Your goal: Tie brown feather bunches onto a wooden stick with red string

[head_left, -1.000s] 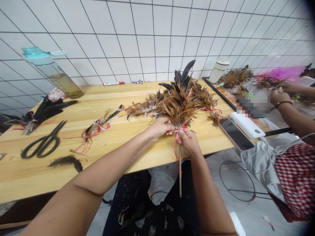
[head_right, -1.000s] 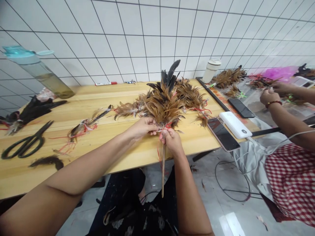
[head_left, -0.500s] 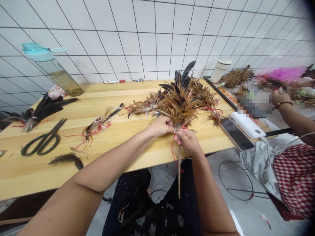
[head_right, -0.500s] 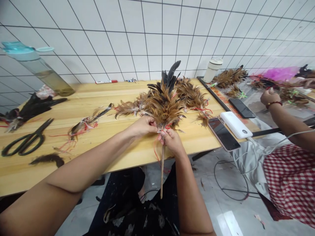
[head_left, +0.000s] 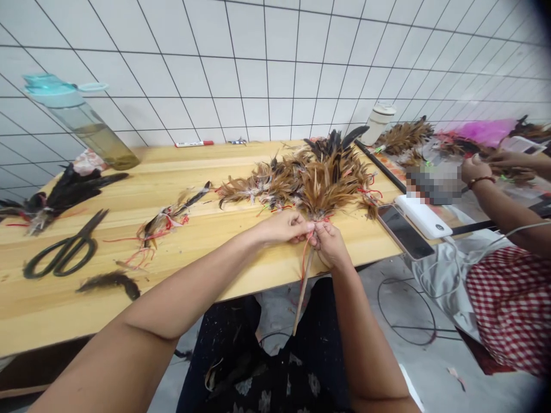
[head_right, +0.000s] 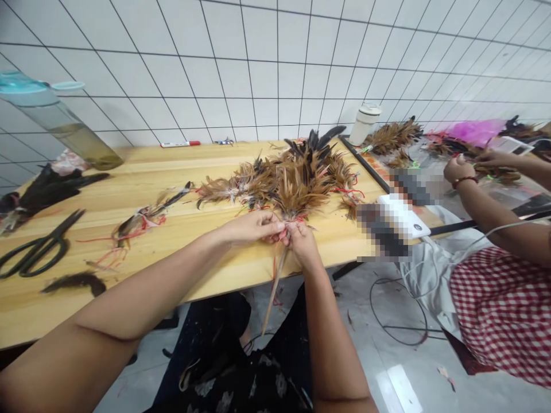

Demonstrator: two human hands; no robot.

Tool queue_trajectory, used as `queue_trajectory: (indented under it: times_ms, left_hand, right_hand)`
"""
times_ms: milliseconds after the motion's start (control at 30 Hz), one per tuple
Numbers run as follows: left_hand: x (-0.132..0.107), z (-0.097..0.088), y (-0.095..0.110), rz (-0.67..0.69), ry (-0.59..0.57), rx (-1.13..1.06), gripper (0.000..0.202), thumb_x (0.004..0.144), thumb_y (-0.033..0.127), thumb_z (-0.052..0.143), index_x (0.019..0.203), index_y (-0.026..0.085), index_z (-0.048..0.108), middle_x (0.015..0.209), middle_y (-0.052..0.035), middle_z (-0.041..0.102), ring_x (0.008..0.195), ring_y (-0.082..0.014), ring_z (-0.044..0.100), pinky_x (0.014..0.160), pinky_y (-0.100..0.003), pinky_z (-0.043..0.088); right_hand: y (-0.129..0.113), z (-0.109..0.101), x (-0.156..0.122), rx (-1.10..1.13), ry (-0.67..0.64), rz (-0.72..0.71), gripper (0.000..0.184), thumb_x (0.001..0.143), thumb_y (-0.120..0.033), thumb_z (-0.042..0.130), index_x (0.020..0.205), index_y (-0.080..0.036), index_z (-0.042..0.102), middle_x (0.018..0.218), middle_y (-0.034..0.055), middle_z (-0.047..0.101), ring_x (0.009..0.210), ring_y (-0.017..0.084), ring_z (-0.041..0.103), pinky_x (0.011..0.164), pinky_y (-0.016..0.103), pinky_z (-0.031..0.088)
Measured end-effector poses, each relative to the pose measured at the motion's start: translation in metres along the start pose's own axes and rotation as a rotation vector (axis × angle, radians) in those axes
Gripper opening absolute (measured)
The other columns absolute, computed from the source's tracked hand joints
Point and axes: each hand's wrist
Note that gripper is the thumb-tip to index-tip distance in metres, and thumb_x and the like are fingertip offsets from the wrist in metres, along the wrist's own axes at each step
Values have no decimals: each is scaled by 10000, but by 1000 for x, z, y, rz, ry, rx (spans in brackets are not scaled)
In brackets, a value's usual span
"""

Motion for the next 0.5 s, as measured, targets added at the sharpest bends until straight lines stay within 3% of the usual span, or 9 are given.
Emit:
queue_trajectory:
  times_ms: [133, 267, 400, 500]
  left_hand:
    - [-4, 17, -4, 4, -80, -119, 343, 655, 331, 741, 784, 157, 475, 650, 13, 599, 551, -77, 532, 550, -203, 420]
    - [-4, 22, -4, -70, -143, -195, 228, 725, 302, 661, 792, 134, 522, 633, 12, 580, 529, -70, 525, 528, -195, 400]
    - [-3, 12, 5, -43, 22, -207, 171, 759, 284, 599, 726, 117, 584, 613, 26, 517, 480, -36, 379, 452, -169, 242]
    - [-3, 8, 10, 58, 182, -103, 151, 750, 258, 572, 728, 121, 634, 560, 37, 475, 495, -54, 355, 470, -184, 227]
  right_hand:
    - [-4, -8, -6, -127, 67, -3, 344, 740, -526, 583, 655, -198, 521, 571, -13, 524, 511, 115, 469, 495, 251, 396]
    - [-16, -16, -12, -212, 162, -29, 345, 750, -527, 578, 672, -195, 527, 576, -2, 556, 509, 116, 478, 511, 255, 403]
    - [-35, -15, -20, -178, 184, -18, 354, 736, -527, 589, 672, -185, 521, 589, 0, 564, 466, 85, 427, 469, 236, 344]
    - [-47, -11, -26, -152, 175, 10, 378, 709, -541, 612, 662, -179, 512, 566, -7, 542, 444, 70, 392, 449, 230, 311]
Point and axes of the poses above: each hand's wrist, its own x-axis towards the middle knuckle, its own z-axis out of the palm, y = z × x
